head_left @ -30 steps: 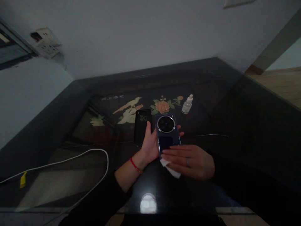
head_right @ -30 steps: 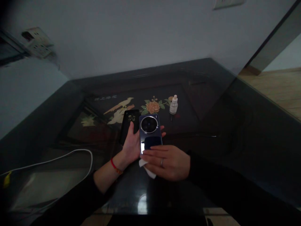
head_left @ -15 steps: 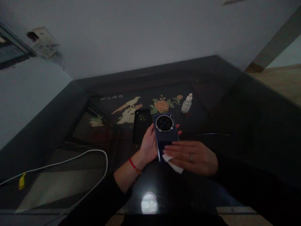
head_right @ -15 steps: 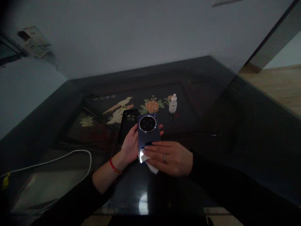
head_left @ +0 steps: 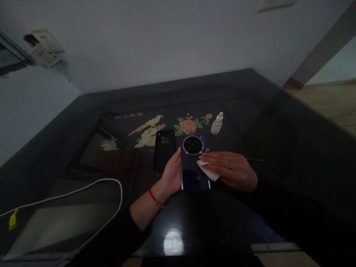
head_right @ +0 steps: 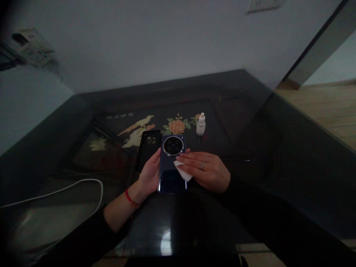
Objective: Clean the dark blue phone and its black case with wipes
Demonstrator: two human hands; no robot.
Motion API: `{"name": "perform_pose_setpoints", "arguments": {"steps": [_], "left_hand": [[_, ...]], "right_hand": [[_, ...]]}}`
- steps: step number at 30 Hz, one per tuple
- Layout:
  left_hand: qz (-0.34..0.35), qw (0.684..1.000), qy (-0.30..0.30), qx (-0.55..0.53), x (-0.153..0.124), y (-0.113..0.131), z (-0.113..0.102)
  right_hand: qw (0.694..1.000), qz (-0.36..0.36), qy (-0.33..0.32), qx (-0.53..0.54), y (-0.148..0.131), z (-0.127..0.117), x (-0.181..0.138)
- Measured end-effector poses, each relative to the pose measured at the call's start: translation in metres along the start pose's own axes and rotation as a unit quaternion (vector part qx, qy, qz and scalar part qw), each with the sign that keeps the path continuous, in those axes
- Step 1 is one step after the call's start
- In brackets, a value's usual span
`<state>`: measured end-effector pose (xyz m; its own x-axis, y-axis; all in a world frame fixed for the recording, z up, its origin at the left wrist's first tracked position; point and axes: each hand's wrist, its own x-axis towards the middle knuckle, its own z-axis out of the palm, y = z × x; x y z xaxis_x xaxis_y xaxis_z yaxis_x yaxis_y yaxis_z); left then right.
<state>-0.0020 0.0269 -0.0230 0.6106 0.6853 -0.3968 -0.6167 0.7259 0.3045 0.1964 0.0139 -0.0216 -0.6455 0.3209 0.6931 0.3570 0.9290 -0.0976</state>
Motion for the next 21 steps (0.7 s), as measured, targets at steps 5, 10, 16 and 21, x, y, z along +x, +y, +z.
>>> {"name": "perform_pose_setpoints", "arguments": {"steps": [5,10,16,21], "left_hand": [[-0.018,1.000,-0.016,-0.012,-0.002,0.000,0.001],[0.002,1.000,-0.024,-0.005,-0.002,0.000,-0.003],[-0.013,0.999,-0.031,-0.006,-0.002,0.000,-0.004],[0.010,0.998,-0.059,-0.019,-0.002,-0.001,-0.003]], "right_hand": [[0.996,-0.081,-0.012,0.040,-0.012,0.005,0.003],[0.997,-0.059,-0.001,0.052,-0.010,0.006,-0.001],[0.992,0.118,0.046,-0.027,0.035,-0.009,0.002],[0.985,0.139,0.075,-0.069,0.045,0.009,0.031]]}}
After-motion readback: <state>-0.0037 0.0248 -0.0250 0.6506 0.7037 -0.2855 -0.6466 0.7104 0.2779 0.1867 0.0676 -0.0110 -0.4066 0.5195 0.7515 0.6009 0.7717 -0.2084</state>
